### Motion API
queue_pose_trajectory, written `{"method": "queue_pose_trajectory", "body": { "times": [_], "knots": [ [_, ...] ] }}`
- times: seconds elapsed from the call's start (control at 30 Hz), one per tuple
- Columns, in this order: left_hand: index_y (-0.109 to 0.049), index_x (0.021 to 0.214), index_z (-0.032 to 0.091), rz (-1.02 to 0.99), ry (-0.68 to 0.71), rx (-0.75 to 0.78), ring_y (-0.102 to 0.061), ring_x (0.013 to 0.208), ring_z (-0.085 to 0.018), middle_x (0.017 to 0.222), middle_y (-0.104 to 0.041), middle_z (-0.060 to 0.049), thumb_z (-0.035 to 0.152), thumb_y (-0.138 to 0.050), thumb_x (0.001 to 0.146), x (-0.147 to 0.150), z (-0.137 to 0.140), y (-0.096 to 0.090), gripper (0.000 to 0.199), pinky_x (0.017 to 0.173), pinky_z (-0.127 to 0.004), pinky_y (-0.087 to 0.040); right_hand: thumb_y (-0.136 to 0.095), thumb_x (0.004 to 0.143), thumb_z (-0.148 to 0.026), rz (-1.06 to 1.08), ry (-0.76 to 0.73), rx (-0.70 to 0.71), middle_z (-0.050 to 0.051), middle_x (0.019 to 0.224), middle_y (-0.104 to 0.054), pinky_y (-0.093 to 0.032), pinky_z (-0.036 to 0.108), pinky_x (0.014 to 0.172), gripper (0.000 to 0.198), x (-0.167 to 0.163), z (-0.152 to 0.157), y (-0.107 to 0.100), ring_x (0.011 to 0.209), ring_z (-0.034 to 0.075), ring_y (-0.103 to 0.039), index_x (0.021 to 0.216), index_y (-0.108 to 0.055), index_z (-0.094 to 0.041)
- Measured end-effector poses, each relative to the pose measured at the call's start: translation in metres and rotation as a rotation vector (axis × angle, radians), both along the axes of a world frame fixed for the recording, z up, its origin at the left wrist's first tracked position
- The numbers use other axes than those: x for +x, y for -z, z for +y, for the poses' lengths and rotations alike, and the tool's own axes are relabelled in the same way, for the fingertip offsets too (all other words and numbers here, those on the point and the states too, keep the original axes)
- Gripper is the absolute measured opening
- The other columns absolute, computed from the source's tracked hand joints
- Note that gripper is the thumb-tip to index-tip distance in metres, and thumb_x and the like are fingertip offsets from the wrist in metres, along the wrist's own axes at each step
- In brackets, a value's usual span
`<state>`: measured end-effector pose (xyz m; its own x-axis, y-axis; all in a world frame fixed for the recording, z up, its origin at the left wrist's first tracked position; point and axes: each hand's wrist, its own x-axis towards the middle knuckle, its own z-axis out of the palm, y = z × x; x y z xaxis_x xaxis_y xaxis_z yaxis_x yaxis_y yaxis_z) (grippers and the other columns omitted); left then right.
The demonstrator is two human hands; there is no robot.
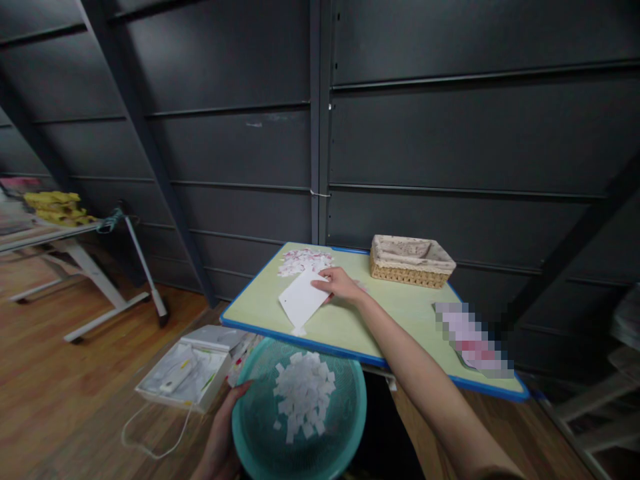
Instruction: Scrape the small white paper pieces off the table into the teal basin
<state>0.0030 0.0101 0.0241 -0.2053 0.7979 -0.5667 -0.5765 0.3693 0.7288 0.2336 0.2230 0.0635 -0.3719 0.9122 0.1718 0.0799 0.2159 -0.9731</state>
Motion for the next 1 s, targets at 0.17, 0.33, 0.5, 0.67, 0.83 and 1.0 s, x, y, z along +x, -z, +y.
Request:
{"method": "queue_pose_trajectory", "body": {
  "times": [0.17,0.33,0.5,0.67,0.83,1.0],
  "knots": [
    [-0.066,0.065,0.015,-0.013,-0.027,0.019,-0.062,0.040,-0.018,0.048,-0.069,-0.002,0.009,-0.065,0.070,0.002,-0.001,0.000,0.008,0.042,-0.029,-0.054,-0.082,0.058,-0.050,-0.001,-0.167,-0.118,0.002,0.066,-0.064,-0.055,0.024,0.045,0.047,-0.005,-0.009,-0.002,0.057,0.014,-0.062,0.078,-0.064,-0.011],
    [-0.069,0.077,0.012,-0.027,-0.006,-0.003,-0.068,0.047,-0.024,0.051,-0.072,-0.005,0.009,-0.067,0.069,0.001,-0.002,0.003,0.008,0.049,-0.034,-0.058,-0.078,0.061,-0.053,0.186,0.105,-0.044,0.004,0.074,-0.067,-0.054,0.026,0.049,0.047,-0.002,-0.003,-0.010,0.063,0.016,-0.062,0.085,-0.066,-0.014],
    [-0.069,0.098,0.010,-0.035,-0.017,-0.032,-0.075,0.069,-0.034,0.059,-0.076,-0.008,0.012,-0.065,0.071,0.001,-0.001,0.006,0.027,0.068,-0.046,-0.061,-0.063,0.071,-0.055,0.096,0.661,0.216,0.006,0.074,-0.067,-0.048,0.026,0.052,0.041,0.023,0.015,-0.015,0.065,0.018,-0.059,0.079,-0.065,-0.015],
    [-0.061,0.114,0.005,-0.014,-0.002,-0.033,-0.075,0.068,-0.033,0.058,-0.076,-0.008,0.011,-0.063,0.075,0.003,0.000,0.005,0.040,0.070,-0.046,-0.061,-0.053,0.081,-0.044,-0.302,0.794,0.425,0.009,0.079,-0.071,-0.043,0.028,0.064,0.034,0.034,0.016,-0.013,0.071,0.021,-0.060,0.085,-0.070,-0.014],
    [-0.066,0.094,0.008,-0.008,-0.010,-0.028,-0.072,0.055,-0.028,0.051,-0.073,-0.004,0.009,-0.063,0.073,0.003,0.000,0.007,0.021,0.066,-0.043,-0.061,-0.051,0.087,-0.040,-0.441,0.812,0.497,0.010,0.083,-0.071,-0.039,0.029,0.068,0.031,0.028,0.013,-0.011,0.074,0.022,-0.061,0.091,-0.070,-0.016],
    [-0.065,0.102,0.008,-0.010,-0.004,-0.036,-0.073,0.056,-0.029,0.051,-0.073,-0.004,0.010,-0.065,0.073,0.001,0.000,0.010,0.029,0.067,-0.044,-0.061,-0.051,0.087,-0.038,-0.457,0.740,0.500,0.009,0.079,-0.070,-0.039,0.028,0.067,0.027,0.022,0.014,-0.005,0.071,0.021,-0.059,0.089,-0.069,-0.017]
  ]
}}
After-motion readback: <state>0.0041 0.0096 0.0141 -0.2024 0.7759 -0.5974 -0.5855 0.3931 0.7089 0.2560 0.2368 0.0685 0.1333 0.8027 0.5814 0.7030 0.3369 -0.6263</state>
